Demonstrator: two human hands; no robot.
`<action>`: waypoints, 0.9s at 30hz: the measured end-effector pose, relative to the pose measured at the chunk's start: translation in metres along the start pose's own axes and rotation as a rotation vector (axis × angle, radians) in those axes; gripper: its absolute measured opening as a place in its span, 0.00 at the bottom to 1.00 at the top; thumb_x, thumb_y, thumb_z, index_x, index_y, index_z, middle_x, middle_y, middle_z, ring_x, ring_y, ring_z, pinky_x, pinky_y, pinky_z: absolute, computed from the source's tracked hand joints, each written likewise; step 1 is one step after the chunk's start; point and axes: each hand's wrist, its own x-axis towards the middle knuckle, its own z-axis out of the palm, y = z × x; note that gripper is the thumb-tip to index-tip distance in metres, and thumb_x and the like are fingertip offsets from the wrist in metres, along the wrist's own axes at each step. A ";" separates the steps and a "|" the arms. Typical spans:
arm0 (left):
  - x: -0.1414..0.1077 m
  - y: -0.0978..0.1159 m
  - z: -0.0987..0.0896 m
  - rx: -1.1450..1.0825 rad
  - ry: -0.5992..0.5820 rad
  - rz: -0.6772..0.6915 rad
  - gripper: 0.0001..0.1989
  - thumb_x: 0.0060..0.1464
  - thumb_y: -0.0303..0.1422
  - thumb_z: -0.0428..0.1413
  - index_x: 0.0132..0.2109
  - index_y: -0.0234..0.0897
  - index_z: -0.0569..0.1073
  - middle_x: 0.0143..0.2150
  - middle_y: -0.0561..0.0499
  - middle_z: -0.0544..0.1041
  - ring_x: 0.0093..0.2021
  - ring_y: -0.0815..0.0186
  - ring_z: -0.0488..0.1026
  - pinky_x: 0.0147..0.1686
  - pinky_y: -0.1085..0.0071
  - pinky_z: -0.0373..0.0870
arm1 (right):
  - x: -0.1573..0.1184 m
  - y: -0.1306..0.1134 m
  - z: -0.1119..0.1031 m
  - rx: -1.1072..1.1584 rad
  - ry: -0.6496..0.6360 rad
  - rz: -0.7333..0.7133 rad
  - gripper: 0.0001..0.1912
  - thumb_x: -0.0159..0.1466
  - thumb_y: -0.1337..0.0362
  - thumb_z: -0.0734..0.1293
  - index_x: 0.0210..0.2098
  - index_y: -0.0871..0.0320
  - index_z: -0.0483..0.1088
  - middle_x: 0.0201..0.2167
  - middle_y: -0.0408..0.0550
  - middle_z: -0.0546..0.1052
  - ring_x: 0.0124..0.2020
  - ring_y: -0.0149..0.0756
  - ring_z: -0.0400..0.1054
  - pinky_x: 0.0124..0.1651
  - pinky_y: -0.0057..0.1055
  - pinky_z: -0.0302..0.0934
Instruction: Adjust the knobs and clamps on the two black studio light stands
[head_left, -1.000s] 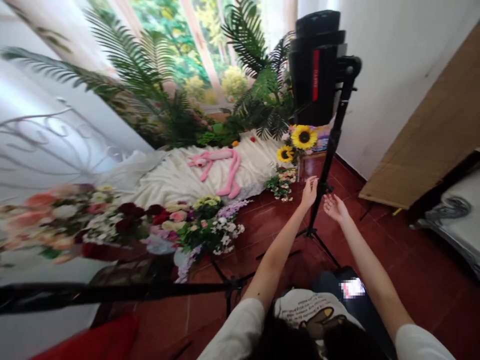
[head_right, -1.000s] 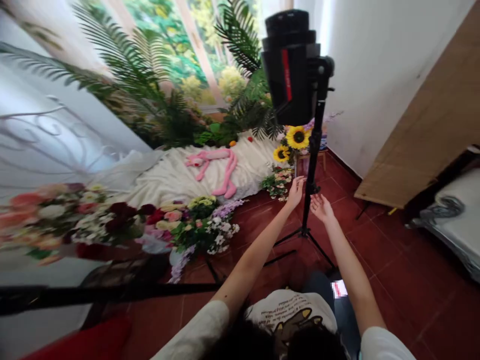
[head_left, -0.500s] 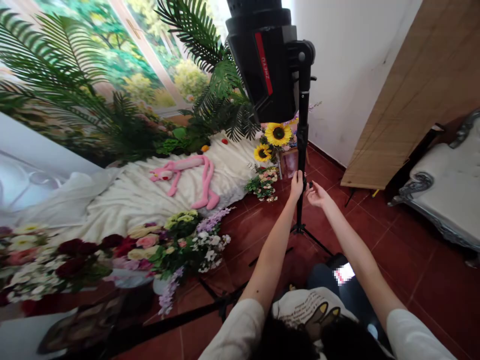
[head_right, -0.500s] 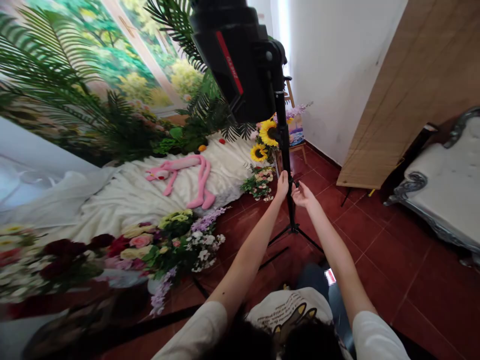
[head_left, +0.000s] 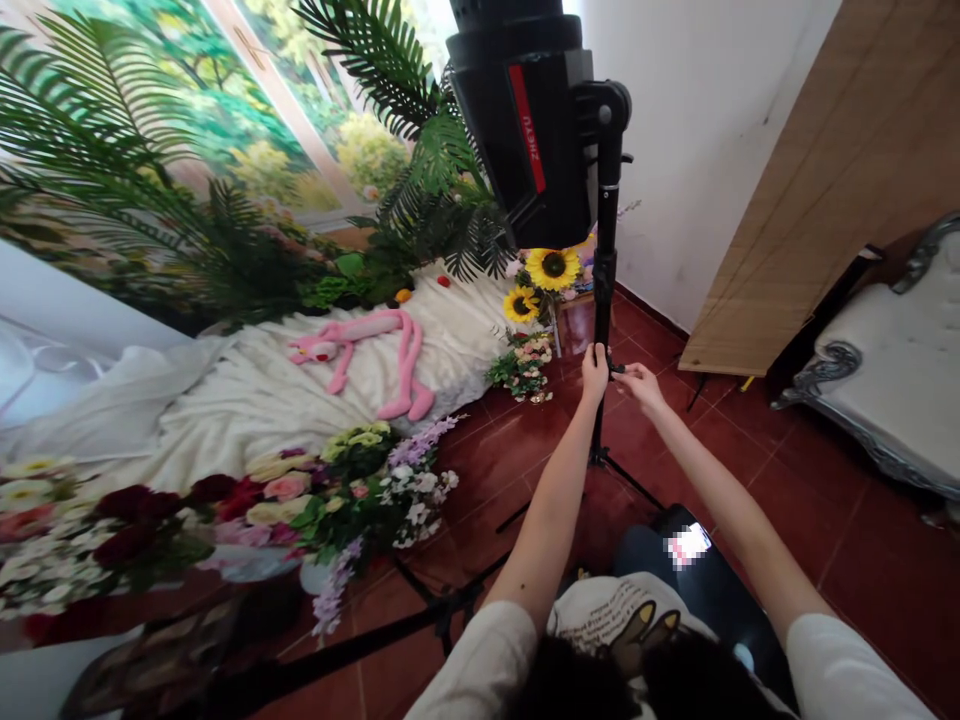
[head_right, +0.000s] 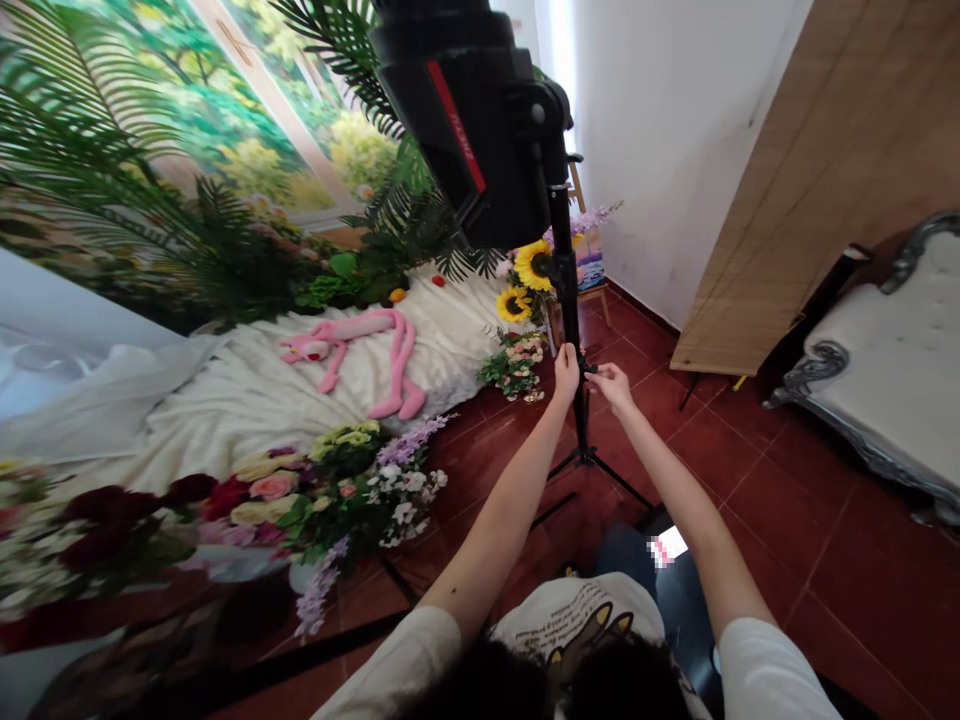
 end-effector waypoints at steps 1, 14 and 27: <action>0.000 -0.001 0.000 0.003 -0.003 0.000 0.29 0.60 0.57 0.41 0.36 0.37 0.71 0.33 0.47 0.74 0.33 0.66 0.72 0.40 0.68 0.70 | -0.001 -0.001 -0.003 -0.097 0.001 -0.099 0.13 0.47 0.74 0.75 0.24 0.58 0.68 0.23 0.38 0.73 0.24 0.27 0.65 0.27 0.23 0.65; -0.003 0.011 -0.005 -0.020 -0.039 -0.052 0.34 0.54 0.64 0.42 0.37 0.36 0.70 0.28 0.49 0.72 0.28 0.68 0.69 0.33 0.70 0.69 | 0.002 -0.090 0.022 -0.313 -0.181 -0.805 0.20 0.57 0.63 0.72 0.50 0.53 0.71 0.49 0.49 0.72 0.51 0.39 0.66 0.54 0.40 0.65; -0.008 0.033 -0.005 -0.152 -0.020 -0.180 0.30 0.50 0.61 0.51 0.33 0.35 0.71 0.23 0.52 0.70 0.22 0.71 0.66 0.26 0.73 0.67 | 0.045 -0.136 0.105 -0.559 -0.163 -1.053 0.33 0.67 0.53 0.63 0.64 0.54 0.44 0.54 0.59 0.69 0.53 0.49 0.69 0.56 0.55 0.64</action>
